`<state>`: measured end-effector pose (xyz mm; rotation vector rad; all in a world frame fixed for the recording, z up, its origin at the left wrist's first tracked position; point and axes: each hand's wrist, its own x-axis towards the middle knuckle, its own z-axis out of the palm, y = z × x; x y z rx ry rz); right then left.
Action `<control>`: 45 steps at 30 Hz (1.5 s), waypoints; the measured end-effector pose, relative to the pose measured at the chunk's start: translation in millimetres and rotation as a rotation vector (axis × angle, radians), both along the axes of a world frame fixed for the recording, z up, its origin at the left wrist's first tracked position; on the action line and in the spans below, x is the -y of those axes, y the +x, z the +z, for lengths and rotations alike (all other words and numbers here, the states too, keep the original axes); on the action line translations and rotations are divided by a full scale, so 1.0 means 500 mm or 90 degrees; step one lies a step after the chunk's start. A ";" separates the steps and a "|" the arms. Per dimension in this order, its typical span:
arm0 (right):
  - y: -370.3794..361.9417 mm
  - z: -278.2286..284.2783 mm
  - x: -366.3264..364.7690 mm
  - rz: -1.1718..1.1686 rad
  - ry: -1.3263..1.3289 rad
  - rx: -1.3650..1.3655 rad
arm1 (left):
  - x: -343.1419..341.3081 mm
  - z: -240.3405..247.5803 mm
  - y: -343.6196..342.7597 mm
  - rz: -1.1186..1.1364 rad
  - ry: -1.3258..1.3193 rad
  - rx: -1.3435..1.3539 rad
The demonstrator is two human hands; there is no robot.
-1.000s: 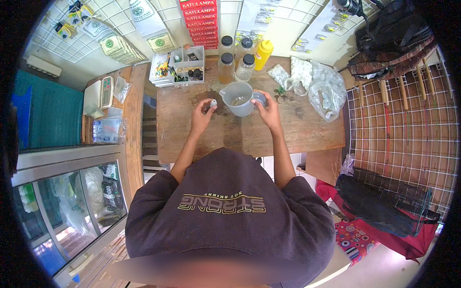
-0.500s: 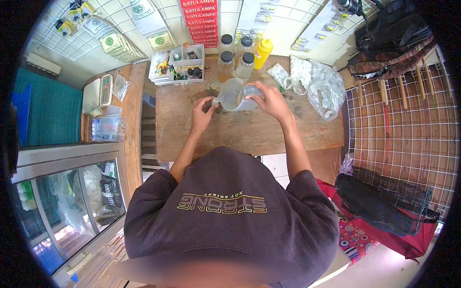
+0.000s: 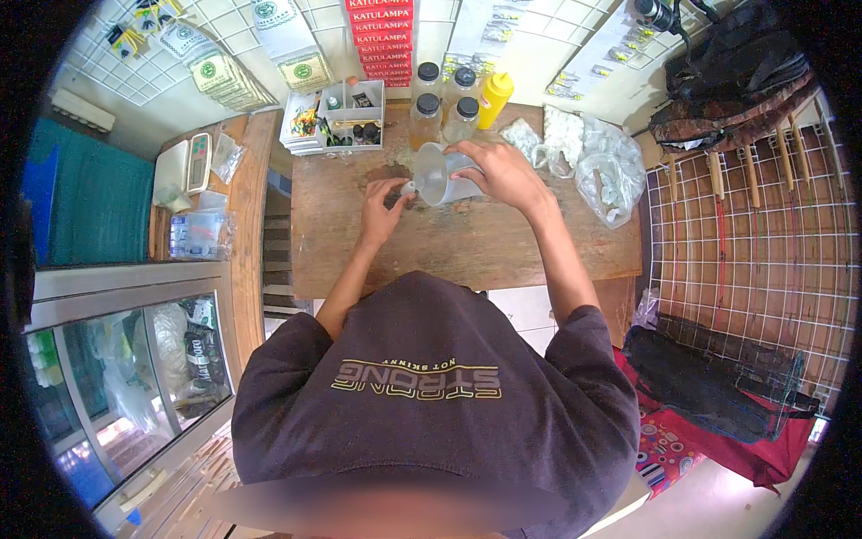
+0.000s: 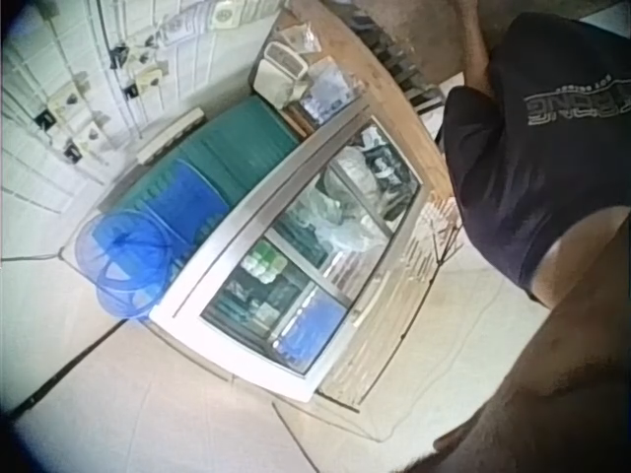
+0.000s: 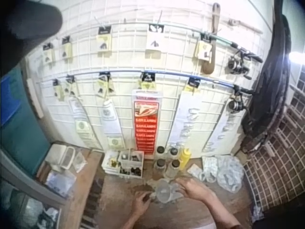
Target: Mixing liquids and preparing small bottles at a workbench.
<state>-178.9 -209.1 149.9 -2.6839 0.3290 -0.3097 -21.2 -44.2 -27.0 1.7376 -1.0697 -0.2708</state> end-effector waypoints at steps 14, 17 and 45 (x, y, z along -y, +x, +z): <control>0.032 0.046 0.004 0.045 -0.076 -0.073 | 0.004 0.014 -0.014 -0.021 -0.012 0.003; 0.038 0.060 0.001 0.042 -0.084 -0.095 | 0.006 0.015 -0.016 -0.026 -0.026 0.014; 0.050 0.090 -0.018 0.060 -0.124 -0.137 | 0.009 0.018 -0.021 -0.030 -0.045 -0.009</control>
